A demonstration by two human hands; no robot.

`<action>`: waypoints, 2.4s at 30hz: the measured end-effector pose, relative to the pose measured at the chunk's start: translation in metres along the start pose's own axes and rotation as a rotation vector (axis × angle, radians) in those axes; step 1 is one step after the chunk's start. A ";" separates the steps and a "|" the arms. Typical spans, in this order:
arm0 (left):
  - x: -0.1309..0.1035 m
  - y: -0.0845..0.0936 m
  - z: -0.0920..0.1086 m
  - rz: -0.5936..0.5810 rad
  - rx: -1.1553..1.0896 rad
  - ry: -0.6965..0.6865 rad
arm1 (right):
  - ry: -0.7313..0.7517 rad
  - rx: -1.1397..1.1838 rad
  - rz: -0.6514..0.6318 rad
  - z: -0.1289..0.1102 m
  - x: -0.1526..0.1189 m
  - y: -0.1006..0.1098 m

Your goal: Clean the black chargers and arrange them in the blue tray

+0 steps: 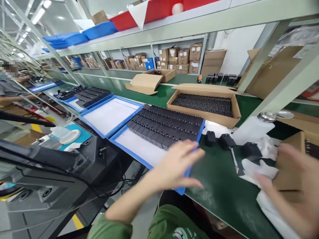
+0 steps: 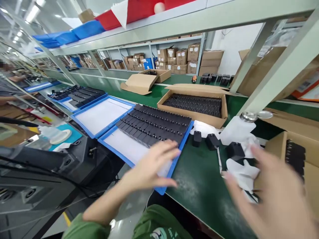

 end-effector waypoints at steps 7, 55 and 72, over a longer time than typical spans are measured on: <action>-0.013 0.040 -0.142 -0.151 0.176 0.051 | 0.431 -0.291 -0.299 -0.126 -0.003 -0.149; 0.008 0.048 -0.103 -0.002 0.563 -0.519 | 0.413 -0.158 -0.127 -0.115 -0.010 -0.055; 0.039 -0.109 0.021 -0.275 0.246 -0.290 | 0.211 -0.272 -0.434 0.000 -0.088 -0.030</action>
Point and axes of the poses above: each hand's wrist, its own x-axis towards the middle knuckle, its own y-axis out of the back of the hand, z = x × y, the point moved 4 cm from there along x, towards the middle knuckle, and after that the axes turned 14 degrees about -x, right-handed, at the moved point
